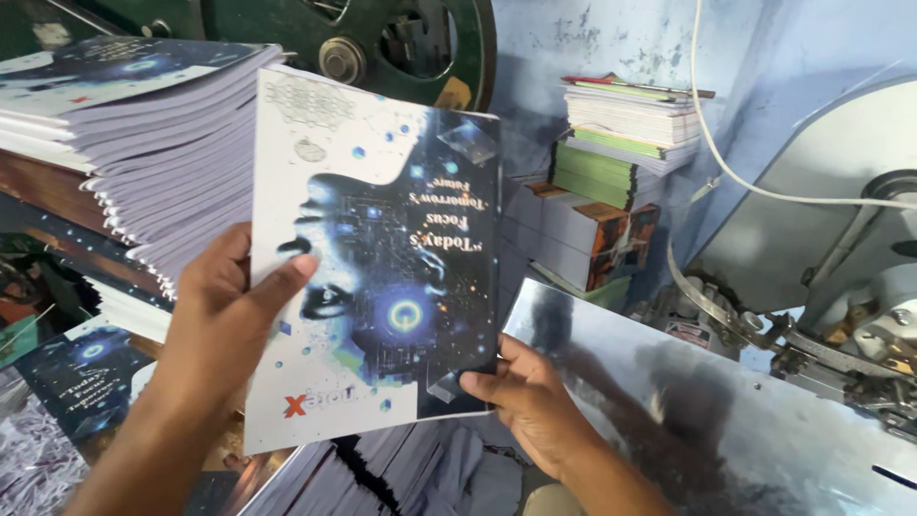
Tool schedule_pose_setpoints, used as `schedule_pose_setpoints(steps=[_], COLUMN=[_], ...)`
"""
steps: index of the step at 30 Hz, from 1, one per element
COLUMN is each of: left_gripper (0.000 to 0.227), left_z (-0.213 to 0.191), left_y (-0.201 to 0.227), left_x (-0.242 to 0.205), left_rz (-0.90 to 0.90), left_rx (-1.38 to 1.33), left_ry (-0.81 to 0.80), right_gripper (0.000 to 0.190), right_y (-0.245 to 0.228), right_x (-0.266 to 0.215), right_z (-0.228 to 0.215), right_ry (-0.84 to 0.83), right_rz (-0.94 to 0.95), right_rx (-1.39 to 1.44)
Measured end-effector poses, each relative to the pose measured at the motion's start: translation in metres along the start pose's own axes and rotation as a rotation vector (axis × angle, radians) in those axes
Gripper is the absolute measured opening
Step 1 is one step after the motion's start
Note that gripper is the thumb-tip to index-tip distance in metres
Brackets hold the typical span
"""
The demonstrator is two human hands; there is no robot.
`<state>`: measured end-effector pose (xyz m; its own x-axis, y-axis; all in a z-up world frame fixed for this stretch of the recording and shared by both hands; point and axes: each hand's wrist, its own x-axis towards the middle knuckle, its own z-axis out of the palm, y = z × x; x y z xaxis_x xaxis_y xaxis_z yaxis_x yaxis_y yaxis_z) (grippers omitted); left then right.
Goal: The person picks up a book cover, places it on a sewing machine, and stitches the spine. They then remove the bound book and place it on a stack. This process is repeated for multiple books.
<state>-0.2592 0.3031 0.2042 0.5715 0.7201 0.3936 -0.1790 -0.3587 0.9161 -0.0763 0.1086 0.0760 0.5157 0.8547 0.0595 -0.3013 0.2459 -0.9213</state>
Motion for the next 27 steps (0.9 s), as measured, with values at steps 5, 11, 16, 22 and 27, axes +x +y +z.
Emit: schedule_pose_setpoints(steps=[5, 11, 16, 22, 27], left_gripper=[0.029, 0.028, 0.030, 0.034, 0.035], left_z=[0.015, 0.034, 0.056, 0.089, 0.114], left_y=[-0.011, -0.019, -0.027, -0.039, -0.052], left_x=[0.006, 0.012, 0.019, 0.028, 0.036], left_rz=[-0.023, -0.105, -0.006, -0.098, -0.088], left_rx=[-0.075, -0.043, -0.022, 0.077, -0.078], left_ry=[-0.103, -0.239, -0.493, -0.658, -0.854], right_gripper=[0.043, 0.042, 0.044, 0.037, 0.033], right_y=[0.007, 0.001, -0.010, -0.005, 0.004], right_x=[-0.002, -0.004, -0.013, -0.030, -0.047], right_z=[-0.020, -0.038, -0.062, -0.093, -0.126], right_ry=[0.035, 0.078, 0.159, 0.285, 0.364], right_rz=[0.005, -0.060, -0.126, -0.110, -0.094], right_rx=[0.043, 0.131, 0.141, 0.182, 0.187])
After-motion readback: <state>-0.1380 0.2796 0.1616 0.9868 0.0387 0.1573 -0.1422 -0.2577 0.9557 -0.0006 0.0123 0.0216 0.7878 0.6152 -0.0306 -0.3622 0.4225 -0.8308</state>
